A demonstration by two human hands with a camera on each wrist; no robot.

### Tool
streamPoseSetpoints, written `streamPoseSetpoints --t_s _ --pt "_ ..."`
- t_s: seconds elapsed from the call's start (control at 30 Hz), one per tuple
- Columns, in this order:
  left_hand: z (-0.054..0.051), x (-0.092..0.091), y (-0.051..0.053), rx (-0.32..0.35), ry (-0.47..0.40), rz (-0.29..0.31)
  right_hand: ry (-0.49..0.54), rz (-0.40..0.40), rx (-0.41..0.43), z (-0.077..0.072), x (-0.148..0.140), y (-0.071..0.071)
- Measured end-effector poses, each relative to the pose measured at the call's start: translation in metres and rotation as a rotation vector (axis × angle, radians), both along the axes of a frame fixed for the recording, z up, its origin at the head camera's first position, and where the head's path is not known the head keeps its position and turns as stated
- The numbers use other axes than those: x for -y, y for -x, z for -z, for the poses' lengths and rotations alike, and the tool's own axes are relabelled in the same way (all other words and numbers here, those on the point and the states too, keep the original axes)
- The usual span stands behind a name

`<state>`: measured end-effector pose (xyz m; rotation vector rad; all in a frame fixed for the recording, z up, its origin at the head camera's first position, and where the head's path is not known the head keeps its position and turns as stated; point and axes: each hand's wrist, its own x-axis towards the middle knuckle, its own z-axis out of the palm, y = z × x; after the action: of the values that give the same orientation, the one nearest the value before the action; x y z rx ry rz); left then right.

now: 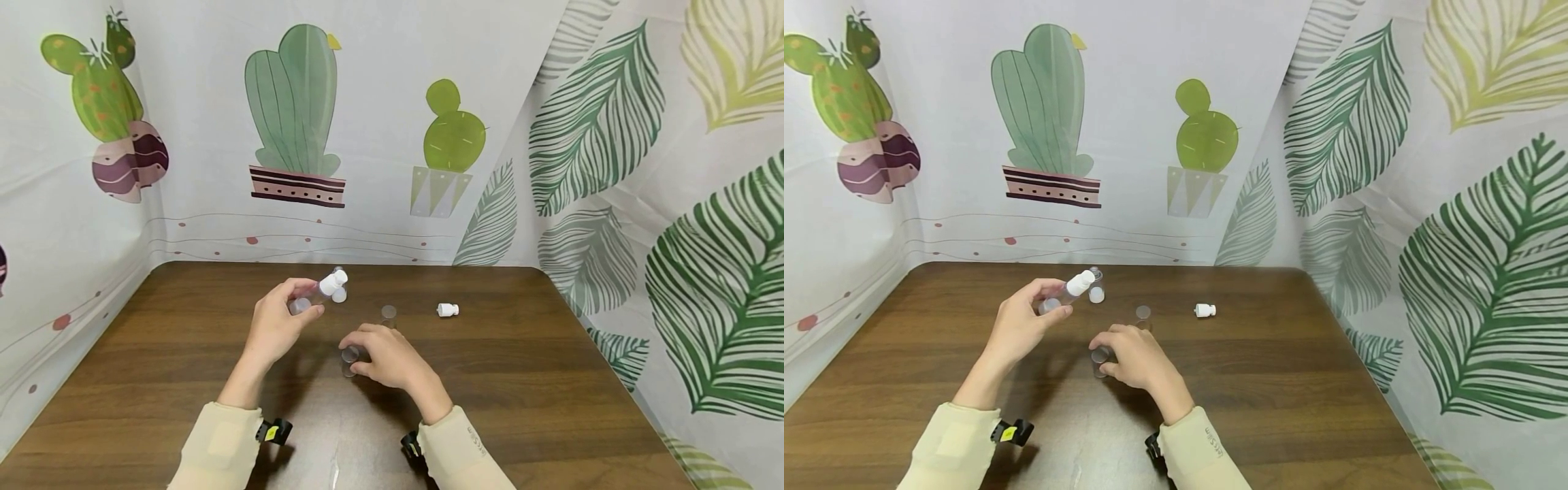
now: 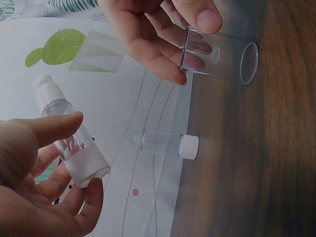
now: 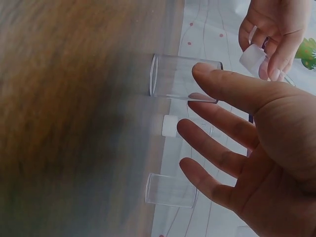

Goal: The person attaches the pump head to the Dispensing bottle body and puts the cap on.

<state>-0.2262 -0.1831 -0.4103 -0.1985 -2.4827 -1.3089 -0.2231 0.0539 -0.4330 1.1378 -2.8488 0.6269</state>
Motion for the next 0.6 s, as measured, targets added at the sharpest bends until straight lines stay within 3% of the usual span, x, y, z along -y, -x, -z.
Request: streamPoseSetpoints --t_s 0.6 --pt "-0.0018 -0.0006 -0.0007 -0.009 -0.002 -0.004 0.032 0.002 -0.006 -0.0011 -0.0056 0.0051"
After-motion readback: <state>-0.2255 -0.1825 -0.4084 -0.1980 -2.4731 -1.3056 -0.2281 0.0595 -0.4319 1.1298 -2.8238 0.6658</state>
